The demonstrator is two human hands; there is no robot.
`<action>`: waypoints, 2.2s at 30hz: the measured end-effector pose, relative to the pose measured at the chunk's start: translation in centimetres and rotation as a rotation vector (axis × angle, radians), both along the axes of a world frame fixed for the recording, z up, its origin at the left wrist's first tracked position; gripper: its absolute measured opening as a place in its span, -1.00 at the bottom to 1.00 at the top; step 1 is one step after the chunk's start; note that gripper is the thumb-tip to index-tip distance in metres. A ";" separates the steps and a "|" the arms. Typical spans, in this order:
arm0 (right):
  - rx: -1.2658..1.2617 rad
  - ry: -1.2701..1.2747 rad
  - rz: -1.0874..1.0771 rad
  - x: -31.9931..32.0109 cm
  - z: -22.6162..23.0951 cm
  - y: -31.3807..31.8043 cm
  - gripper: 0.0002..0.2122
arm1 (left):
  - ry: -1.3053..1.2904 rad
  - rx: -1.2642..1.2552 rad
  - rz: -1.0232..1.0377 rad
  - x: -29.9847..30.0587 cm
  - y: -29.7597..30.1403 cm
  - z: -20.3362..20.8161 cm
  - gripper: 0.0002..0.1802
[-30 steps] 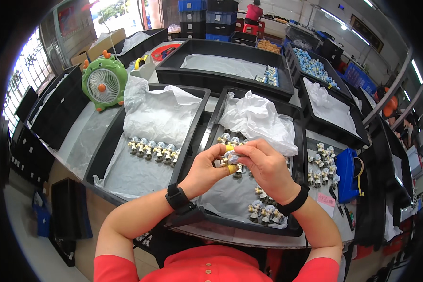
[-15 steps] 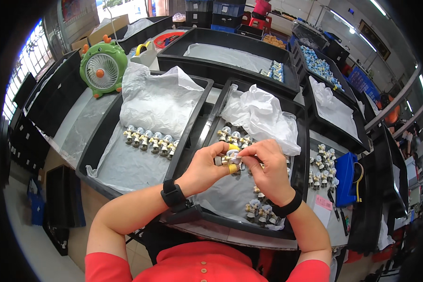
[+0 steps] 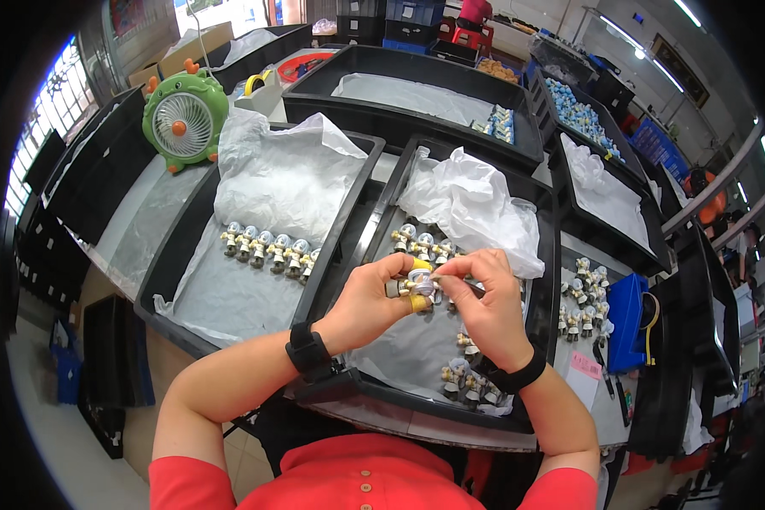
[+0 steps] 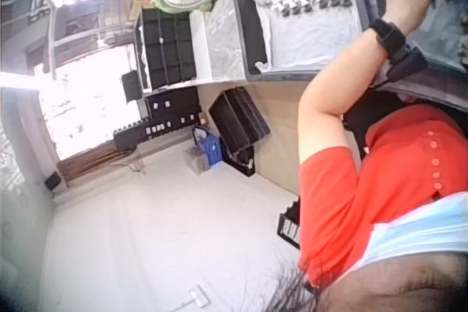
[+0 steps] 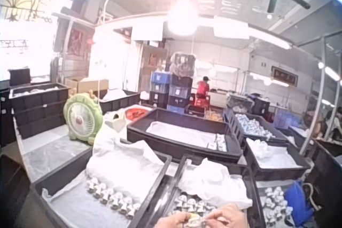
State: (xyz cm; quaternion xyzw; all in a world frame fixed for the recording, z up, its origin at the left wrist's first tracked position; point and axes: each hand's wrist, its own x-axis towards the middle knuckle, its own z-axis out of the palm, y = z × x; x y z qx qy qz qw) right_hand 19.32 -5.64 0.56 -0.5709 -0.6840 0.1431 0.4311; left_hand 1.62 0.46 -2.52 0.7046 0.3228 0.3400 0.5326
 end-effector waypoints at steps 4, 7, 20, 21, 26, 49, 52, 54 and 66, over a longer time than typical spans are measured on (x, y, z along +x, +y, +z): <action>-0.324 0.537 0.025 0.5 -0.2 0.0 -0.90 | 0.019 -0.022 -0.009 0.0 0.0 0.0 -0.58; -0.402 0.804 0.073 1.0 -0.6 0.3 -0.84 | 0.032 -0.004 0.007 0.0 0.2 -0.3 -0.58; 0.258 -0.307 -0.059 -0.7 0.4 -0.1 -0.90 | 0.020 0.028 -0.007 -0.1 0.2 -0.2 -0.58; 0.288 -0.333 -0.055 -0.9 0.4 -0.1 -0.88 | 0.012 0.015 -0.006 -0.1 0.1 -0.2 -0.58; 0.392 -0.456 -0.064 -1.1 0.4 -0.1 -0.87 | 0.013 -0.007 -0.012 -0.1 0.1 -0.2 -0.60; 0.083 0.381 -0.203 4.0 2.6 -1.5 -0.92 | -0.118 -0.206 -0.139 -0.2 0.3 0.7 -0.55; 0.083 0.092 -0.395 7.1 3.3 -3.1 -0.90 | -0.144 -0.219 -0.111 -0.4 0.2 0.9 -0.54; 0.056 -0.085 -0.497 9.3 3.0 -4.7 -0.91 | -0.185 -0.239 -0.143 -0.3 0.1 0.6 -0.57; -0.082 -0.290 -0.289 8.6 3.7 -5.2 -0.76 | -0.517 -0.752 -0.236 -0.3 1.0 0.3 -0.58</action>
